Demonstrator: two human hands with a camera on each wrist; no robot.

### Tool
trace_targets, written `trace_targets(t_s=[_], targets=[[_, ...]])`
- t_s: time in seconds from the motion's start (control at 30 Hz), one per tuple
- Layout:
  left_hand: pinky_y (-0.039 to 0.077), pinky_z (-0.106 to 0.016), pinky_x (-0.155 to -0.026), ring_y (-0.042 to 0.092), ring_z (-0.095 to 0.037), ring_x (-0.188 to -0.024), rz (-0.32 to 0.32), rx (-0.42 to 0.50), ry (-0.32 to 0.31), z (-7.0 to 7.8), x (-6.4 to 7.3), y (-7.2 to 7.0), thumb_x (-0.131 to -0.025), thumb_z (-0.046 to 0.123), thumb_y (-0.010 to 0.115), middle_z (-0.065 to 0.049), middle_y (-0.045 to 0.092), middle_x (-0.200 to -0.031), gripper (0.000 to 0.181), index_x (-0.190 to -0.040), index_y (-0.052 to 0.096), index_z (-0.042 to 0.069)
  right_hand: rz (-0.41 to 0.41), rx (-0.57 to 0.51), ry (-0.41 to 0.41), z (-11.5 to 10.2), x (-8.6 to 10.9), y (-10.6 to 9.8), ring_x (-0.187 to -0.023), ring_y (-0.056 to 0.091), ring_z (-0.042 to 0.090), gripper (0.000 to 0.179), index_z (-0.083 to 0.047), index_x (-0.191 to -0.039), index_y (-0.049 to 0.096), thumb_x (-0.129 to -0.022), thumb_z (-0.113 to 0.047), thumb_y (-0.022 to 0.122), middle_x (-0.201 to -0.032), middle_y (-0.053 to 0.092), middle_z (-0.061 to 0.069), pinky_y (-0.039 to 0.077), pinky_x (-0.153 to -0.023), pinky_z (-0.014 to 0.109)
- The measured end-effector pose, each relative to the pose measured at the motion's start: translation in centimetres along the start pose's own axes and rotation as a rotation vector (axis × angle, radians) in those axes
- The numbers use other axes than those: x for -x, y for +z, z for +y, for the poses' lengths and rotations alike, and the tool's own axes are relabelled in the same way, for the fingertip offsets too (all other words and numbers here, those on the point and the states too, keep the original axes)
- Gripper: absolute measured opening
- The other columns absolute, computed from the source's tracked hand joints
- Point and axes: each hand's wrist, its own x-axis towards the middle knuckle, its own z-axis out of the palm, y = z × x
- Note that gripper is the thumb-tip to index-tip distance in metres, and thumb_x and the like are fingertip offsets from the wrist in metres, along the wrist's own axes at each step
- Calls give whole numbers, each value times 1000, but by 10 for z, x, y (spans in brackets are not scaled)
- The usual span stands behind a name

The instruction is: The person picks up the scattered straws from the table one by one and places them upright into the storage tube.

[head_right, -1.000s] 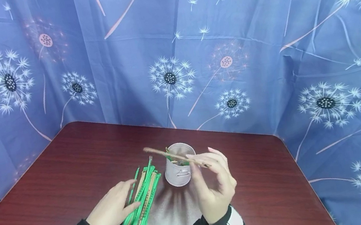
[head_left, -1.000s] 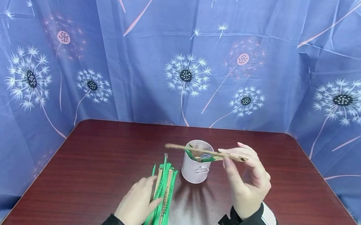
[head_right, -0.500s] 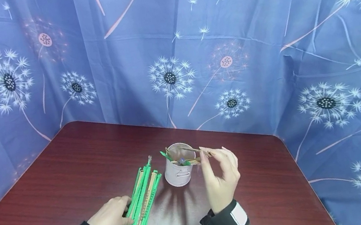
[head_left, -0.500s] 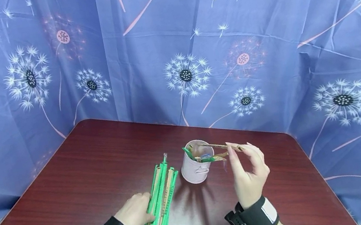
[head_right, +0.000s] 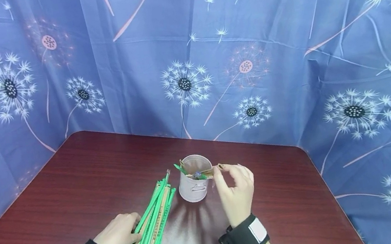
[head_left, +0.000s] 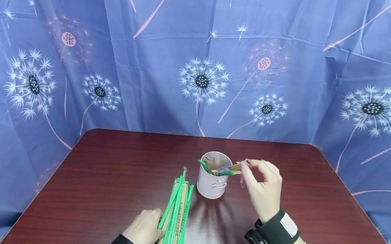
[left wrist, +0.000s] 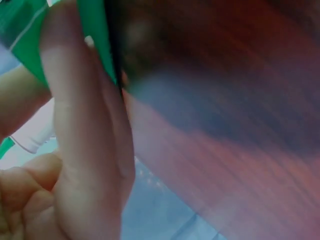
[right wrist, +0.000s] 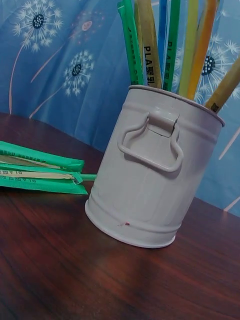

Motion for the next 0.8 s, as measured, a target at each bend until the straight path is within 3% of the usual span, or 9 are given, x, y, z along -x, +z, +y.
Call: trace_targets(t_s=[0.23,0.5,0.6,0.73,0.8], targets=[[56,-47,-75,67,-25,-81,29,-17,2,1,0,-2,-74,8,79,-8,70,-86,32,-103,72,-2,-107,37,-30,4,-1,0,-81,64,23,33,-5,-57,69,-90,-2,65,-74,74,9,40,-88,41],[48,-37,-62,51,-14,-67,99,27,22,3,4,-4,-77,7,76,4,53,-72,31,-106,71,-1,-196,56,-28,6,1,1,-85,65,23,48,-13,-49,60,-96,-8,58,-80,77,7,41,-87,40],[46,-34,-60,49,-11,-65,144,49,46,6,4,-5,-80,9,77,3,54,-75,31,-108,71,0,-191,36,-33,4,1,1,-85,65,22,43,-11,-56,67,-98,-10,57,-76,75,4,43,-82,35],[51,-34,-61,58,-11,-70,232,78,89,12,4,-7,-80,13,78,1,63,-84,30,-108,72,3,-143,4,-62,1,0,1,-82,63,19,28,-4,-79,79,-97,-7,58,-63,66,1,43,-77,31],[52,-33,-63,62,-11,-73,289,95,108,16,4,-9,-81,14,78,1,66,-86,27,-106,72,5,-119,-21,-70,-2,-1,1,-82,62,17,23,-2,-88,81,-96,-5,59,-66,68,3,42,-76,28]])
